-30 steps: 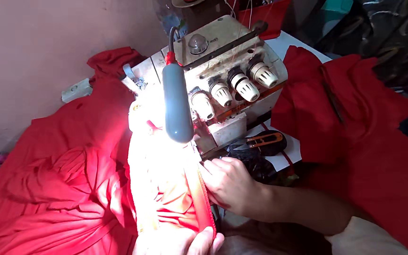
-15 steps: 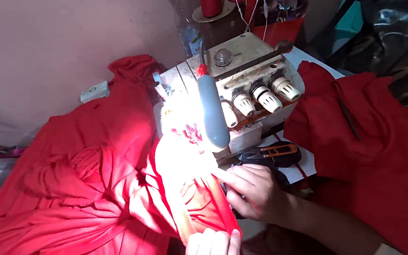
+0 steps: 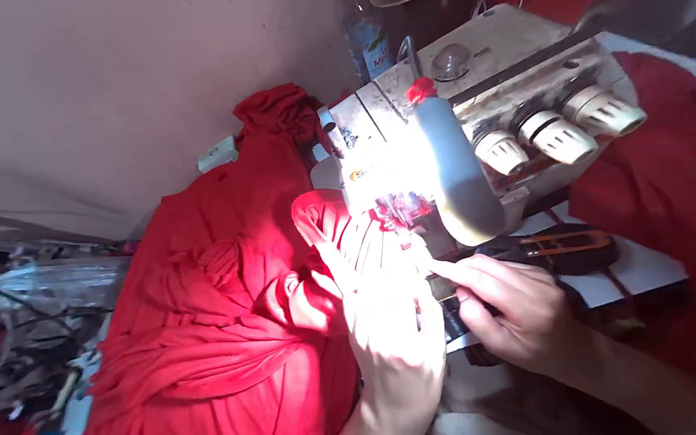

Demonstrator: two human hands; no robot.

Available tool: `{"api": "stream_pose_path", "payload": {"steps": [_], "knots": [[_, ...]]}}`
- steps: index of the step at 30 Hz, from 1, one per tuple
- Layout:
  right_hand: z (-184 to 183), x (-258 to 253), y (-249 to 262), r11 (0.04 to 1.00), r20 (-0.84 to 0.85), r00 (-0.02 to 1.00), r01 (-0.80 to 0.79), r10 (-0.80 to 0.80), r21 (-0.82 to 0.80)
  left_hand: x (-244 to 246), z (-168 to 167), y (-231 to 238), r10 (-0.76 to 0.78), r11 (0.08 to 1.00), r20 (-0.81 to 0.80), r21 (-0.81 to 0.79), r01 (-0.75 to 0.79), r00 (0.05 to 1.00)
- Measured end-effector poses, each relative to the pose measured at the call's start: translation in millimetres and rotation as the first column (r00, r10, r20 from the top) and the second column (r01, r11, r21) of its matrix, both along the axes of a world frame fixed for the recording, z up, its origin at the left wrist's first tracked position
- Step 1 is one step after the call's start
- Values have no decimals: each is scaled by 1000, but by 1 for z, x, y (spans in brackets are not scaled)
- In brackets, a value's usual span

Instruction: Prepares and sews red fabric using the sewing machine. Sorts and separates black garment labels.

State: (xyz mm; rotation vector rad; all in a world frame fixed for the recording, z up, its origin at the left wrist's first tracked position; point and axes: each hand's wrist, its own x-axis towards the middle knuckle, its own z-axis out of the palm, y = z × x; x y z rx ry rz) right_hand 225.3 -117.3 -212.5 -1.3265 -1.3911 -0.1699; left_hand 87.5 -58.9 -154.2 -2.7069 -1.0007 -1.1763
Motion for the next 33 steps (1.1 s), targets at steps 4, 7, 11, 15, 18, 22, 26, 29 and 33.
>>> {"api": "stream_pose_path", "payload": {"steps": [4,7,11,15,18,22,26,29,33], "knots": [[-1,-4,-9,997,-40,998,41,-44,-59,2,-9,39,10,993,-36,-114,-14,999],[-2,-8,-13,996,-89,995,44,-51,-79,-8,-65,95,-62,998,82,1,63,995],[3,-20,-15,998,-188,982,-7,-3,-55,-12,-7,67,52,974,91,-224,-31,994],[2,-34,-11,996,-293,954,-77,60,-45,-36,-19,10,206,971,261,-177,-163,943],[-3,-47,-4,983,-427,892,-181,145,-44,-43,-42,-36,60,963,274,-270,17,960],[-11,-29,-3,983,-460,886,-32,-56,-182,-40,-45,-48,-104,963,144,-234,136,984],[-10,-6,-5,939,-286,902,267,-322,-216,-54,3,6,-2,999,-108,44,7,994],[-12,-29,-13,963,-179,947,267,-268,-31,-69,29,65,-82,991,-352,-124,41,932],[-21,-59,-34,976,-86,994,88,-72,198,-102,37,103,23,998,11,54,-24,1000]]}}
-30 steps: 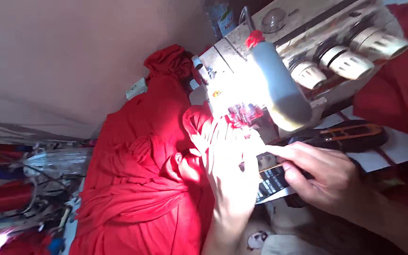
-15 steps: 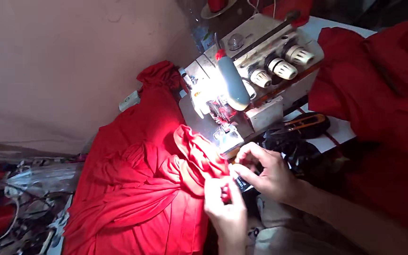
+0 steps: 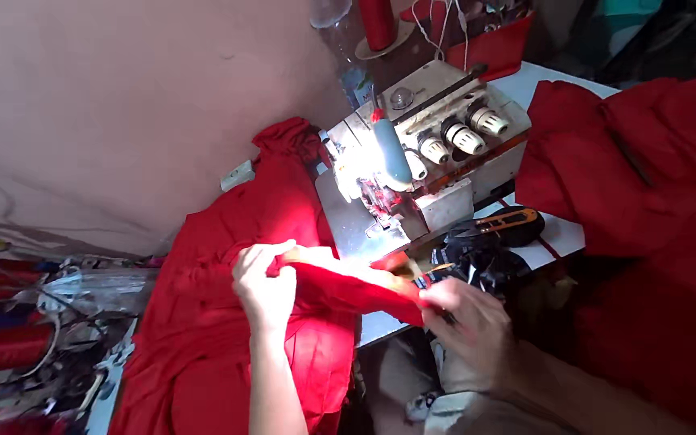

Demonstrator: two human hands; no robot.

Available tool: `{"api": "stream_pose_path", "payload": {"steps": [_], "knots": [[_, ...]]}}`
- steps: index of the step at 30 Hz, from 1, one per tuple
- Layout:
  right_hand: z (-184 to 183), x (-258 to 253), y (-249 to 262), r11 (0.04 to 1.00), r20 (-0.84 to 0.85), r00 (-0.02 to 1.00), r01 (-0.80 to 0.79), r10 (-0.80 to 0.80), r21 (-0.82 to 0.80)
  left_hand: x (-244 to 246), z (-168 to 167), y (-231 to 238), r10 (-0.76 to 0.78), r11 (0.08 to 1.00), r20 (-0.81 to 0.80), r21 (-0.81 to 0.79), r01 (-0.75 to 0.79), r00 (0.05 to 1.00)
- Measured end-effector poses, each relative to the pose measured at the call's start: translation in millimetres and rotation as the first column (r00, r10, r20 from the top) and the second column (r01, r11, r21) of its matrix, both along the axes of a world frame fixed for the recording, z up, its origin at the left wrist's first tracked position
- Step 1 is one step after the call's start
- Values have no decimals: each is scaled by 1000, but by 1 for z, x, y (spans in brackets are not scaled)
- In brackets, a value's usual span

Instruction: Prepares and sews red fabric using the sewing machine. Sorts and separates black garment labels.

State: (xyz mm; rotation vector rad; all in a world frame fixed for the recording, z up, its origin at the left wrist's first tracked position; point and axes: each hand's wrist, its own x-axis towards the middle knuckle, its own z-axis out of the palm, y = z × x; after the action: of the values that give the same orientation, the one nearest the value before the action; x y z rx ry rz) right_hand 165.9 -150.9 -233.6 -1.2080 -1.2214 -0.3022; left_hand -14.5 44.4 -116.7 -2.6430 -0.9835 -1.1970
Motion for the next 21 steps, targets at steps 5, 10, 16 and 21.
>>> {"api": "stream_pose_path", "payload": {"steps": [5,10,16,21], "knots": [[0,-19,-16,991,180,981,-97,79,90,-31,17,-8,-2,994,307,102,-31,952],[8,-27,-21,980,217,971,-132,99,146,-47,38,-32,-14,982,386,177,-59,922],[82,18,-38,977,-54,983,-180,175,-114,-45,119,-111,-372,921,441,286,265,817],[214,127,-107,956,-345,900,-205,268,209,-55,185,-50,-643,765,-6,25,643,766]]}}
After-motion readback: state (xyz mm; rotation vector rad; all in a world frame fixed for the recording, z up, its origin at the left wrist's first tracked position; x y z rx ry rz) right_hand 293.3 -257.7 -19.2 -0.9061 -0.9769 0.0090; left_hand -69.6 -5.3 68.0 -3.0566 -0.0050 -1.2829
